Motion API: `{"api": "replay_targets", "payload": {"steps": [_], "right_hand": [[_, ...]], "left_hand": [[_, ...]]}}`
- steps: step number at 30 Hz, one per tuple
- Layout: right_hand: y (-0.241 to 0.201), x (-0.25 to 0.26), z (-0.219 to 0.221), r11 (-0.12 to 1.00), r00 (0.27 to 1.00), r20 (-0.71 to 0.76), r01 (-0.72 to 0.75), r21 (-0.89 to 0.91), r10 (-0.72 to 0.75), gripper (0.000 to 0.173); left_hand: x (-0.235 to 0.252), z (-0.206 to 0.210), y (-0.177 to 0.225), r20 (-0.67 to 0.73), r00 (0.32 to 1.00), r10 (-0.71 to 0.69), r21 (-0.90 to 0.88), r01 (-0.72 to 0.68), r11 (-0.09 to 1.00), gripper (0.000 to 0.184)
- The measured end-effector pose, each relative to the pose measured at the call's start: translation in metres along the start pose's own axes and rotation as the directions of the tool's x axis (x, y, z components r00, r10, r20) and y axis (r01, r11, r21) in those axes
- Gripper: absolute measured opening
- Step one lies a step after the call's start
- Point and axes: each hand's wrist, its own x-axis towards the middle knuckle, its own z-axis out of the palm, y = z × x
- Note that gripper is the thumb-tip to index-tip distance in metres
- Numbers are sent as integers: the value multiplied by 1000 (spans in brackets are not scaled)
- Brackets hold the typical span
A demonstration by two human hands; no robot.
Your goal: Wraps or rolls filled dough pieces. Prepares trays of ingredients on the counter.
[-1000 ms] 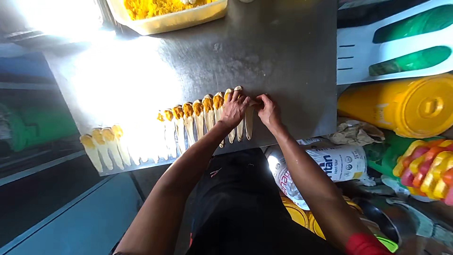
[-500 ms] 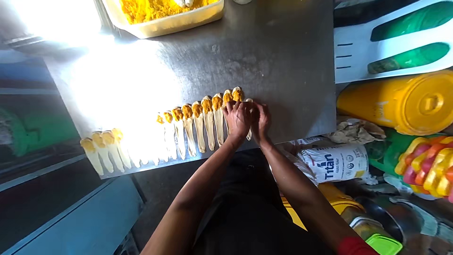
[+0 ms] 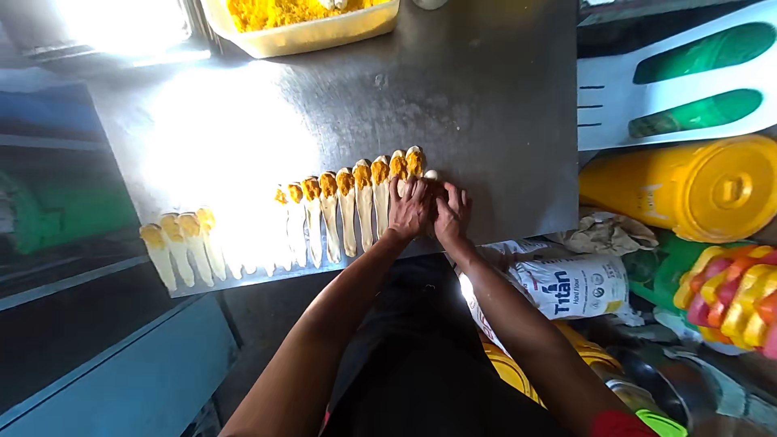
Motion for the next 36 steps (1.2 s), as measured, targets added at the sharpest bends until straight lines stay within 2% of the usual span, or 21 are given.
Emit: {"api": "replay_targets", "payload": {"steps": [2, 3, 5, 7, 9, 12, 16, 22, 24, 25, 28, 31, 34, 36], "right_hand": [[2, 8, -12, 998, 995, 96, 24, -56, -18, 20], [3, 16, -20, 998, 995, 95, 35, -55, -30, 21], [3, 35, -34, 998, 998, 19, 58, 0, -58, 23], [-3, 54, -42, 997, 997, -34, 68, 42, -67, 24], [-10, 76, -33, 995, 995, -20, 97, 30, -96, 30], [-12, 97, -3, 976, 980, 52, 197, -93, -193, 50], [-5, 131, 4, 936, 939, -32, 339, -91, -343, 54], [-1, 177, 14, 927, 930, -129, 315, -204, -344, 57], [0, 173, 23, 926, 933, -141, 292, -239, -331, 51], [-2, 169, 23, 936, 953, -102, 253, -242, -284, 50], [-6, 131, 17, 962, 989, 81, 138, -237, -122, 75], [-9, 50, 1, 966, 971, 204, 167, -195, -127, 84], [-12, -25, -17, 963, 949, 270, 213, -167, -163, 76], [-13, -41, -25, 968, 960, 206, 217, -129, -188, 66]], "left_hand": [[-3, -1, -3, 91, 995, 32, 40, -36, 999, 41], [-2, -3, -2, 125, 992, 32, 52, -39, 998, 42], [3, -14, 4, 158, 987, -5, 48, -3, 999, 42], [-3, -24, 14, 132, 991, -15, 0, 15, 1000, 40], [-21, -18, 26, 146, 989, 36, -80, -25, 996, 40], [-54, 9, 45, 215, 971, 100, -134, -72, 988, 49], [-71, 22, 50, 197, 975, 105, -129, -80, 988, 58], [-88, 26, 45, 204, 963, 175, -140, -148, 979, 62], [-99, 29, 46, 215, 959, 187, -155, -156, 976, 63], [-103, 30, 46, 228, 955, 191, -159, -157, 975, 64], [-115, 32, 47, 225, 946, 232, -130, -206, 970, 66], [-122, 35, 45, 214, 941, 262, -152, -233, 960, 65], [-124, 36, 40, 257, 921, 293, -184, -251, 950, 57], [-125, 30, 39, 264, 919, 292, -187, -248, 950, 55]]}}
